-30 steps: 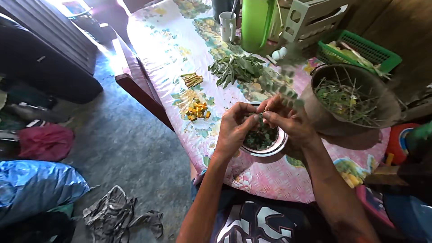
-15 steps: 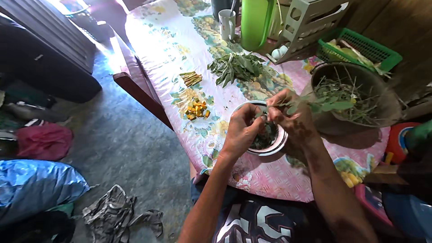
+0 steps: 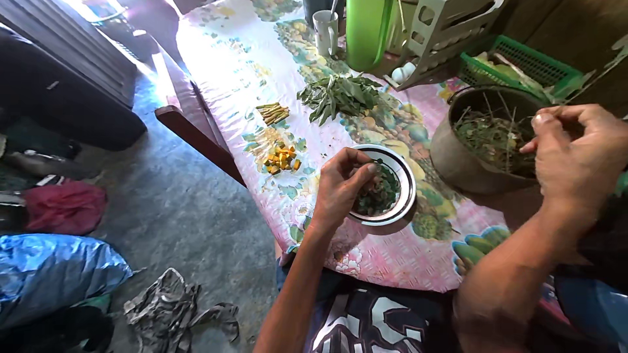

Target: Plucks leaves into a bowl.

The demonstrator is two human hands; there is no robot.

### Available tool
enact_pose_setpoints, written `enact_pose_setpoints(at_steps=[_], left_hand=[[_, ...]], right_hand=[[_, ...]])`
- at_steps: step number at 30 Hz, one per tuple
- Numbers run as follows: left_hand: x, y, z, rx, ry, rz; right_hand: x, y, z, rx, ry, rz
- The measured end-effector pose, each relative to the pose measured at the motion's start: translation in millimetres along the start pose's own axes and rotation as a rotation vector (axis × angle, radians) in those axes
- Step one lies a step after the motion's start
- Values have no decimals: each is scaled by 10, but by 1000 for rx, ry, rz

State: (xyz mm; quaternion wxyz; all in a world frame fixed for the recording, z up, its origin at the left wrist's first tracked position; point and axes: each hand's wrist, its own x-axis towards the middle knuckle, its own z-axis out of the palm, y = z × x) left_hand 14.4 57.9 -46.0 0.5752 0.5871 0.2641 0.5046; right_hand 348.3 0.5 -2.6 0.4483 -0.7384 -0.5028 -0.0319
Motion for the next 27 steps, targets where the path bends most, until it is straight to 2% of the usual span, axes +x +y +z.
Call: enact_pose_setpoints(at_steps=[4, 7, 10, 13, 20, 22, 27], left_hand=[[-16, 77, -64, -29, 42, 36], [-31, 112, -135, -41, 88, 52], [-42, 106, -190, -68, 130, 54], [-52, 64, -202, -84, 141, 38], [-45, 43, -147, -84, 69, 39], [-39, 51, -119, -64, 50, 25], [-42, 76, -110, -74, -2, -35]], right_hand=[[-69, -81, 9, 34, -4, 59], [-104, -179, 45, 105, -12, -46], [-149, -330, 133, 303, -111, -218], [-266, -551, 265, 532, -192, -300], [-474, -920, 709, 974, -539, -230], [-535, -983, 779, 969, -645, -181], [-589, -1036, 910, 782, -769, -315]])
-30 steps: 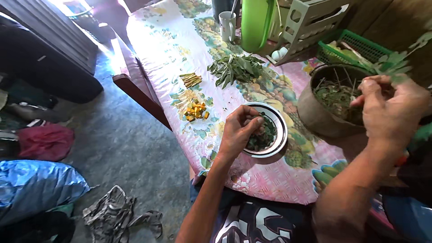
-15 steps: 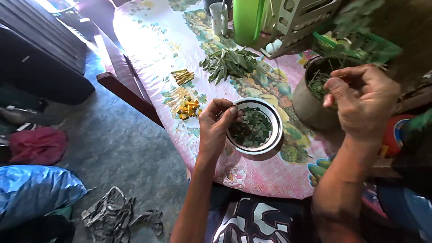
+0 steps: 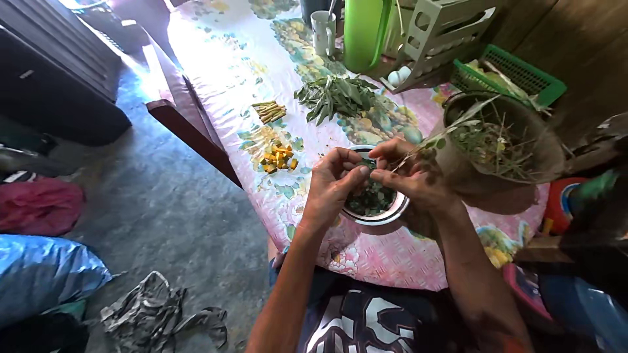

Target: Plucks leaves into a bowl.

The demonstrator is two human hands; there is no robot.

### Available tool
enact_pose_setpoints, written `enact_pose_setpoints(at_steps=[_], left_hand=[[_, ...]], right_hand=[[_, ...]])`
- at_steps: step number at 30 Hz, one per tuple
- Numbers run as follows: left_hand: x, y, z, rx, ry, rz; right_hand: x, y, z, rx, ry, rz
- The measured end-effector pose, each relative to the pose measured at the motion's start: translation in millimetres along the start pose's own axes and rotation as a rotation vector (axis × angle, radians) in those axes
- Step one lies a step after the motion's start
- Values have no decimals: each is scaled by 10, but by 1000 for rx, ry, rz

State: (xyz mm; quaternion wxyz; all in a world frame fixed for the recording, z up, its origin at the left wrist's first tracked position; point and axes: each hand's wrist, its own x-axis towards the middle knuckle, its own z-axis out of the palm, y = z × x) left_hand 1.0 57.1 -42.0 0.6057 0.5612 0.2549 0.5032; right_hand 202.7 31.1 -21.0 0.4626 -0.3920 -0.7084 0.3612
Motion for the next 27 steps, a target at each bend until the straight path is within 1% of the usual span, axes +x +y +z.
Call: enact_pose_setpoints(at_steps=[4, 6, 9, 11, 13, 15, 17, 22, 24, 27], left_hand=[[-1, 6, -41, -21, -61, -71], [-1, 2, -44, -34, -79, -106], [-2, 6, -34, -61, -83, -124], [-1, 1, -17, -59, -80, -118], [-4, -5, 8, -46, -70, -107], [-14, 6, 21, -54, -58, -121], [-26, 7, 16, -81, -35, -130], [-81, -14, -4, 25, 35, -22], [-80, -23, 22, 37, 43, 7], [-69, -44, 51, -25, 59, 4]], right_hand=[[2, 2, -2, -29, -49, -41], [-43, -54, -43, 54, -56, -42], [-50, -165, -49, 46, -55, -92], [-66, -7, -79, -23, -49, -133], [-59, 138, -80, -105, -33, -116], [-47, 137, -67, -164, -13, -57], [-31, 125, -75, -188, -9, -52], [-27, 103, -64, -56, 10, -42], [-21, 109, -57, -68, -2, -43], [-10, 117, -46, -122, -12, -46]])
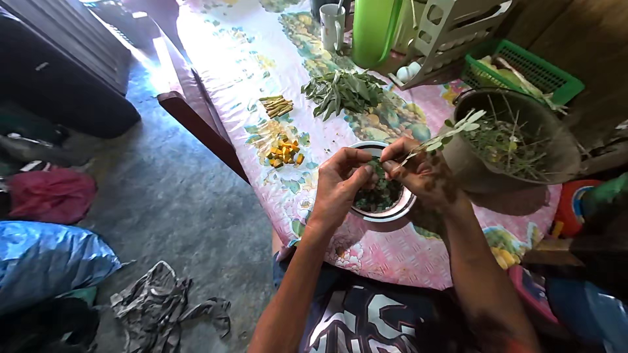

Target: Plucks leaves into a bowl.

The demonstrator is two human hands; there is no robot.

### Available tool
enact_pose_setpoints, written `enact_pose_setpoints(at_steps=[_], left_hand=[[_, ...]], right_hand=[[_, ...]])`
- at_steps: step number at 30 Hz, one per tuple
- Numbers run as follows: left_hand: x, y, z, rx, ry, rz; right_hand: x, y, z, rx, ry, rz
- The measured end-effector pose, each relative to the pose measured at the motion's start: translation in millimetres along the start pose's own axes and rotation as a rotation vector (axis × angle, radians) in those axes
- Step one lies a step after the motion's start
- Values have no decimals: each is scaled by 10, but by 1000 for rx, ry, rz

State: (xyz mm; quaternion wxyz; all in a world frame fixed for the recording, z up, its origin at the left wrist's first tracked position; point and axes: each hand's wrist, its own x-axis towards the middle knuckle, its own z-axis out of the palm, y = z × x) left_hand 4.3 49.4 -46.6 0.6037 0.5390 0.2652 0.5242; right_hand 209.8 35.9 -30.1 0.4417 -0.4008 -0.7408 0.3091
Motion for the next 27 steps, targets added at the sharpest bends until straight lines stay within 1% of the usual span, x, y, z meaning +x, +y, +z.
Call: enact_pose_setpoints(at_steps=[6, 10, 13, 16, 18, 19, 23, 27], left_hand=[[-30, 0, -61, 15, 89, 21], [-39, -1, -56, 0, 93, 33], [-38, -1, -4, 10, 80, 26], [-41, 0, 49, 47, 80, 40], [-49, -7, 72, 104, 93, 59], [-52, -12, 77, 135, 101, 71], [-53, -47, 78, 214, 122, 104], [-57, -45, 52, 260, 135, 113]], right_hand=[[-45, 11, -81, -37, 7, 28], [-66, -11, -89, -69, 22, 63], [-61, -53, -15, 76, 40, 59], [-41, -9, 60, 213, 23, -63], [-30, -51, 68, 288, -24, -58], [-17, -66, 71, 282, -32, -39], [-52, 17, 25, 89, -16, 2], [-56, -69, -51, -36, -10, 26]])
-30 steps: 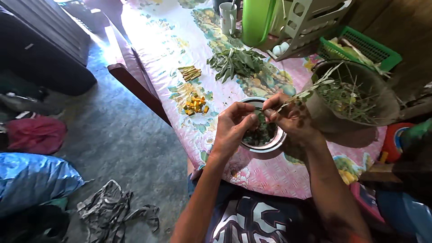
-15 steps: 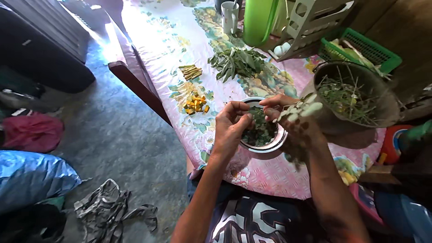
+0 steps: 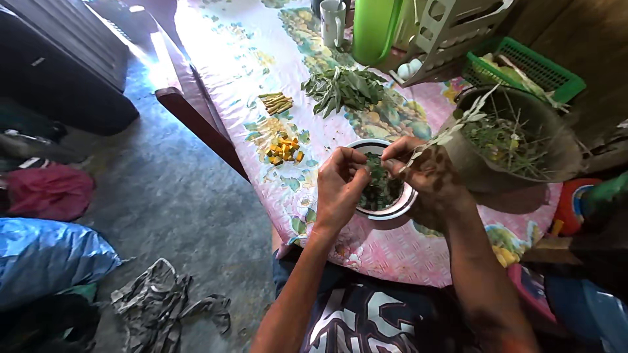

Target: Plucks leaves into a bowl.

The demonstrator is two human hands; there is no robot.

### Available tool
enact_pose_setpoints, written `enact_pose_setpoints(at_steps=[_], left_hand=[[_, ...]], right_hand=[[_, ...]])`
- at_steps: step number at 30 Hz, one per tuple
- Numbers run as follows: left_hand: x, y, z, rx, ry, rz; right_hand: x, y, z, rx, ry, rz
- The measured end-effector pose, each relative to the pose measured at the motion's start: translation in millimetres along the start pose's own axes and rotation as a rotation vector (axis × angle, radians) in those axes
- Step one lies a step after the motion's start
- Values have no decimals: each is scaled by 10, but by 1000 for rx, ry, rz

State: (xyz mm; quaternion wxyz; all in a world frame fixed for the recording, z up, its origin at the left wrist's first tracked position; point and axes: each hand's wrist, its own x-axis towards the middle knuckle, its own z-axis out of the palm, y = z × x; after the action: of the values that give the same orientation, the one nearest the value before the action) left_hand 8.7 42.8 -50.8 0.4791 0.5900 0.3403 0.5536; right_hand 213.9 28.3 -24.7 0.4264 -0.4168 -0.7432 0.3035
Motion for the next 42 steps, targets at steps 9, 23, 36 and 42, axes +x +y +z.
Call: enact_pose_setpoints(at_steps=[9, 23, 36, 42], left_hand=[[5, 34, -54, -18, 7, -4], [20, 87, 62, -7, -98, -5], [91, 130, -252, 532, -274, 185], [30, 116, -182, 721, -156, 315]], right_hand=[[17, 72, -27, -2, -10, -62], [74, 174, 100, -57, 6, -87], [-282, -106, -1651, -878, 359, 312], [-332, -199, -1550, -739, 346, 646]])
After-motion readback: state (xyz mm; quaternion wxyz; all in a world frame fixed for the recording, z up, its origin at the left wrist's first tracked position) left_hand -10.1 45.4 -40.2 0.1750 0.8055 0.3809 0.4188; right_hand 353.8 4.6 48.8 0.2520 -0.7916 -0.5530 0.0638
